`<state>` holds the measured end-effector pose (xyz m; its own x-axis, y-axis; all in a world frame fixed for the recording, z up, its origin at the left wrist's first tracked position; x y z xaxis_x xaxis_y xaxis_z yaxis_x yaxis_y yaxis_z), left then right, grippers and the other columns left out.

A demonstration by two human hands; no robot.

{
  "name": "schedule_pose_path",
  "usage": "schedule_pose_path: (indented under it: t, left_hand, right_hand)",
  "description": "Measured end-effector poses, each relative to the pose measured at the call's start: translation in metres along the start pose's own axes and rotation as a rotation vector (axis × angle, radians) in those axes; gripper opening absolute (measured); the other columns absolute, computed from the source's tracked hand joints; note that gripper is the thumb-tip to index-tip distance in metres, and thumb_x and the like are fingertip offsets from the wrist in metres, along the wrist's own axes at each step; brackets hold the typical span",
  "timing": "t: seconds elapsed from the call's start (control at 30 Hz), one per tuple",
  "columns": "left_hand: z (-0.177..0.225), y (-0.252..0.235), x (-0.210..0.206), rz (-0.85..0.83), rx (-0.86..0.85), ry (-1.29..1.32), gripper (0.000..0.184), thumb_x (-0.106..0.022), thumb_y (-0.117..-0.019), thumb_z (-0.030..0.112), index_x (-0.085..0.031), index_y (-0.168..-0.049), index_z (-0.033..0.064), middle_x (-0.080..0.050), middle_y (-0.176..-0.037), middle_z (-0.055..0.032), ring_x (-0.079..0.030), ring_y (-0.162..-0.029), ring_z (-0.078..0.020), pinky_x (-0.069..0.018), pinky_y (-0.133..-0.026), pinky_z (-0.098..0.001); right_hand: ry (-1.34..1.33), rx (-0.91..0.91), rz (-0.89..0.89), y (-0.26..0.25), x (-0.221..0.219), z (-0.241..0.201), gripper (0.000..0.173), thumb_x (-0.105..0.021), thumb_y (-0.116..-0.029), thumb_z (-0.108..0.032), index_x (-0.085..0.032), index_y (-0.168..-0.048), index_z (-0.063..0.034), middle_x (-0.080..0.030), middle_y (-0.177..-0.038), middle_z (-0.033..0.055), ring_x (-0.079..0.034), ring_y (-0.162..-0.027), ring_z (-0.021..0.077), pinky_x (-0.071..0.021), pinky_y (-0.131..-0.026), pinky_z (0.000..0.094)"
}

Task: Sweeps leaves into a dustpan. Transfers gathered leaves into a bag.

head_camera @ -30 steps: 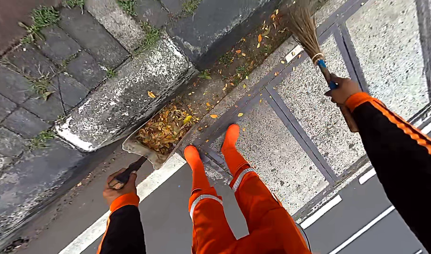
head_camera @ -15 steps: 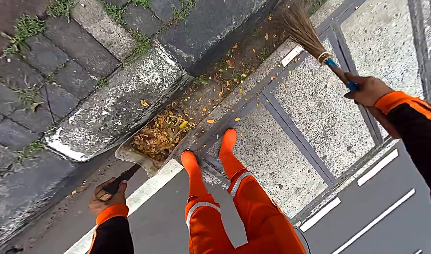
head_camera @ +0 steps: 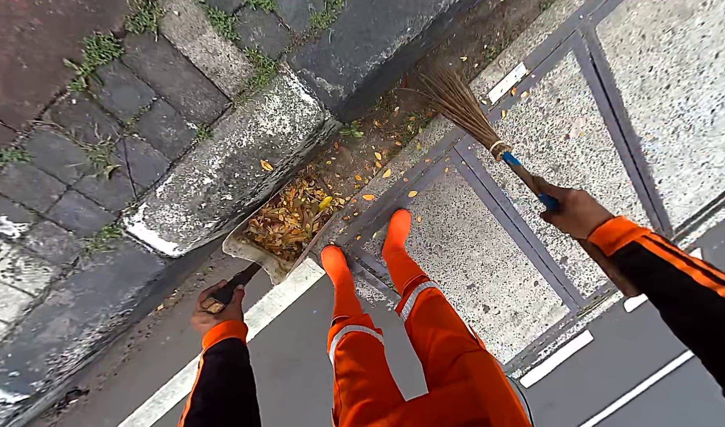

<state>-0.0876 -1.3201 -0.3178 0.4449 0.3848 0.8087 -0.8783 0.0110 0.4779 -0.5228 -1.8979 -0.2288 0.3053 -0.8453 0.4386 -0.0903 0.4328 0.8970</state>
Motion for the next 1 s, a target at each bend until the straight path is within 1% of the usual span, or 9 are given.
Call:
schedule_pose_path:
  t: [0.1,0.17,0.3,0.37,0.53,0.67,0.77,0.9,1.0]
  left_hand:
    - [-0.001,0.003,-0.002,0.005,-0.017,0.020,0.048,-0.082,-0.0810,0.001,-0.065,-0.125,-0.0053,-0.069,-0.122,-0.0226,-0.066,-0.115,-0.0231,-0.0501,-0.104,-0.0370]
    - [-0.012,0.009,0.003,0.004,-0.020,0.009,0.049,-0.083,-0.0803,0.002,-0.065,-0.125,-0.0047,-0.070,-0.121,-0.0212,-0.067,-0.115,-0.0221,-0.0509,-0.103,-0.0361]
    - [-0.019,0.004,0.000,-0.008,-0.051,0.029,0.050,-0.083,-0.0797,0.002,-0.063,-0.125,-0.0066,-0.069,-0.122,-0.0234,-0.066,-0.116,-0.0249,-0.0508,-0.104,-0.0397]
    - [-0.019,0.009,0.002,-0.031,-0.035,0.021,0.051,-0.082,-0.0812,0.002,-0.062,-0.127,-0.0074,-0.068,-0.125,-0.0236,-0.065,-0.118,-0.0242,-0.0496,-0.106,-0.0382]
    - [-0.025,0.002,0.003,-0.023,-0.076,0.024,0.052,-0.083,-0.0803,0.001,-0.062,-0.127,-0.0079,-0.068,-0.124,-0.0229,-0.065,-0.117,-0.0222,-0.0499,-0.105,-0.0355]
    - [-0.022,0.000,0.000,-0.019,-0.090,0.013,0.052,-0.083,-0.0796,0.000,-0.062,-0.127,-0.0083,-0.068,-0.124,-0.0222,-0.065,-0.116,-0.0197,-0.0499,-0.104,-0.0334]
    - [-0.026,0.008,0.005,-0.032,-0.070,-0.013,0.053,-0.084,-0.0802,0.001,-0.062,-0.128,-0.0072,-0.068,-0.125,-0.0219,-0.066,-0.117,-0.0206,-0.0502,-0.104,-0.0338]
    - [-0.013,0.008,0.002,-0.039,-0.043,-0.038,0.052,-0.084,-0.0818,0.003,-0.063,-0.128,-0.0056,-0.068,-0.127,-0.0226,-0.065,-0.121,-0.0245,-0.0484,-0.108,-0.0379]
    - [-0.006,0.008,0.003,-0.032,-0.034,-0.038,0.050,-0.084,-0.0822,0.003,-0.064,-0.128,-0.0043,-0.068,-0.126,-0.0219,-0.065,-0.120,-0.0245,-0.0484,-0.107,-0.0378]
  right_hand:
    - [0.019,0.152,-0.157,-0.013,-0.058,-0.057,0.087,-0.069,-0.0900,-0.003,-0.028,-0.165,-0.0192,-0.068,-0.115,0.0292,-0.069,-0.099,0.0454,-0.0531,-0.089,0.0638]
    - [-0.028,0.232,-0.298,0.033,-0.091,-0.069,0.086,-0.066,-0.0918,-0.003,-0.026,-0.166,-0.0228,-0.067,-0.122,0.0282,-0.067,-0.104,0.0439,-0.0514,-0.093,0.0618]
    - [-0.362,0.115,-0.215,0.125,-0.088,0.007,0.084,-0.069,-0.0907,-0.008,-0.032,-0.163,-0.0294,-0.068,-0.103,0.0181,-0.062,-0.063,0.0239,-0.0558,-0.060,0.0463]
    - [-0.462,-0.051,-0.035,0.137,-0.073,0.056,0.083,-0.068,-0.0910,-0.005,-0.034,-0.163,-0.0294,-0.068,-0.097,0.0189,-0.058,-0.056,0.0241,-0.0524,-0.053,0.0467]
    - [-0.444,-0.391,0.248,-0.005,-0.028,0.142,0.079,-0.068,-0.0949,-0.004,-0.032,-0.163,-0.0204,-0.066,-0.109,0.0342,-0.065,-0.076,0.0449,-0.0531,-0.070,0.0639]
    - [-0.415,-0.187,0.078,-0.046,-0.077,0.093,0.081,-0.070,-0.0921,-0.003,-0.035,-0.162,-0.0223,-0.067,-0.102,0.0308,-0.065,-0.065,0.0392,-0.0560,-0.061,0.0584]
    - [-0.476,-0.100,-0.066,0.057,-0.123,0.063,0.085,-0.069,-0.0926,-0.005,-0.028,-0.165,-0.0254,-0.066,-0.097,0.0243,-0.060,-0.058,0.0301,-0.0542,-0.057,0.0510]
    - [-0.821,-0.248,0.073,0.140,-0.133,0.087,0.083,-0.065,-0.0936,-0.004,-0.027,-0.165,-0.0243,-0.061,-0.083,0.0130,-0.045,-0.045,0.0157,-0.0420,-0.040,0.0347]
    - [-0.830,-0.365,0.027,0.095,-0.162,0.050,0.084,-0.063,-0.0963,-0.006,-0.020,-0.166,-0.0213,-0.062,-0.091,0.0154,-0.049,-0.049,0.0171,-0.0465,-0.046,0.0353]
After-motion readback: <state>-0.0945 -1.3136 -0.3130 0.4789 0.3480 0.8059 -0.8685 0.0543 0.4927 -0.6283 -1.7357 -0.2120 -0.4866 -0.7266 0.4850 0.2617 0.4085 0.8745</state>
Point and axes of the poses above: each hand's wrist, its own y-axis away from the middle knuckle, its own x-axis out of the back of the hand, z = x × y, the point moved 4 cm from there along -y, towards the middle knuckle
